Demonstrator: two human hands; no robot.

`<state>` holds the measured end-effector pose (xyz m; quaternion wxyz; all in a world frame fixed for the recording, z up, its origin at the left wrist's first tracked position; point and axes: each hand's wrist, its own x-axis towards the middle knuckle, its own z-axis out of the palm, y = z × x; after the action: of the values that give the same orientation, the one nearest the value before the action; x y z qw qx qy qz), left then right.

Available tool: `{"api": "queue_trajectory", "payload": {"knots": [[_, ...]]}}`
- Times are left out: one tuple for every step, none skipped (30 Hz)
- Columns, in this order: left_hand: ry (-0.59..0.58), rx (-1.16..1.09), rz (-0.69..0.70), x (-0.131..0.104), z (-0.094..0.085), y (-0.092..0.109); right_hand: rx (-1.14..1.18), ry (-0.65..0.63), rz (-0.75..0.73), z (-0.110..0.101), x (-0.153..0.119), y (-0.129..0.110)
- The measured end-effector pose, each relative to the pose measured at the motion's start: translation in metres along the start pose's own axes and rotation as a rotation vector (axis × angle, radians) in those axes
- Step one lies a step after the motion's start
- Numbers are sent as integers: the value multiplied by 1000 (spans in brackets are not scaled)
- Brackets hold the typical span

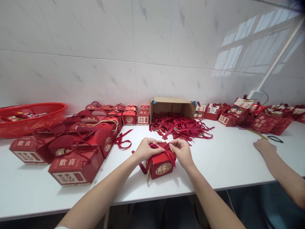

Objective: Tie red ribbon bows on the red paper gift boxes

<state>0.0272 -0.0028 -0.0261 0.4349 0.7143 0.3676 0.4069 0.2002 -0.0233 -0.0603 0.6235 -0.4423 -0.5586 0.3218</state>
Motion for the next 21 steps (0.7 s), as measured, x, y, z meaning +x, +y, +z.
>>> {"api": "queue_trajectory", "payload": {"knots": [[2,-1,2,0,0,1,9,5,6,0,-1,0],[5,-5,3,-1,1,1,17,10,12,0,-2,0],[10,-10,3,-1,2,2,24,17,19,-1,-3,-1],[14,-16,2,-1,2,2,31,24,25,-1,-4,-1],[16,-22,3,-2,3,1,36,31,32,-1,-5,-1],[16,-27,6,-2,3,0,41,37,39,-1,-6,-1],[17,-29,9,-2,3,-1,46,39,47,-1,-7,-1],[16,-29,11,-2,3,-2,51,37,57,-2,-7,-2],[11,-31,16,-2,2,-3,53,28,67,-2,-8,-2],[2,-38,24,-2,1,-4,59,7,81,-3,-8,-2],[-12,-56,34,-3,-1,-5,72,-27,99,-5,-9,-2],[-31,-85,45,-3,-3,-6,91,-67,117,-7,-9,-2],[-54,-122,51,-2,-5,-7,120,-106,136,-9,-10,-1],[-77,-163,49,-2,-6,-8,157,-137,154,-12,-10,1],[-90,-206,38,-1,-8,-8,199,-156,168,-15,-10,3],[-89,-248,21,-1,-9,-10,235,-161,176,-20,-11,6],[-76,-290,2,0,-9,-11,258,-164,177,-24,-11,9],[-53,-333,-17,2,-10,-12,271,-183,172,-30,-12,12],[-27,-375,-32,3,-9,-14,272,-230,163,-36,-12,14],[-6,-412,-42,4,-9,-15,259,-306,151,-42,-13,16],[9,-445,-46,5,-8,-16,229,-407,143,-47,-13,18]]}}
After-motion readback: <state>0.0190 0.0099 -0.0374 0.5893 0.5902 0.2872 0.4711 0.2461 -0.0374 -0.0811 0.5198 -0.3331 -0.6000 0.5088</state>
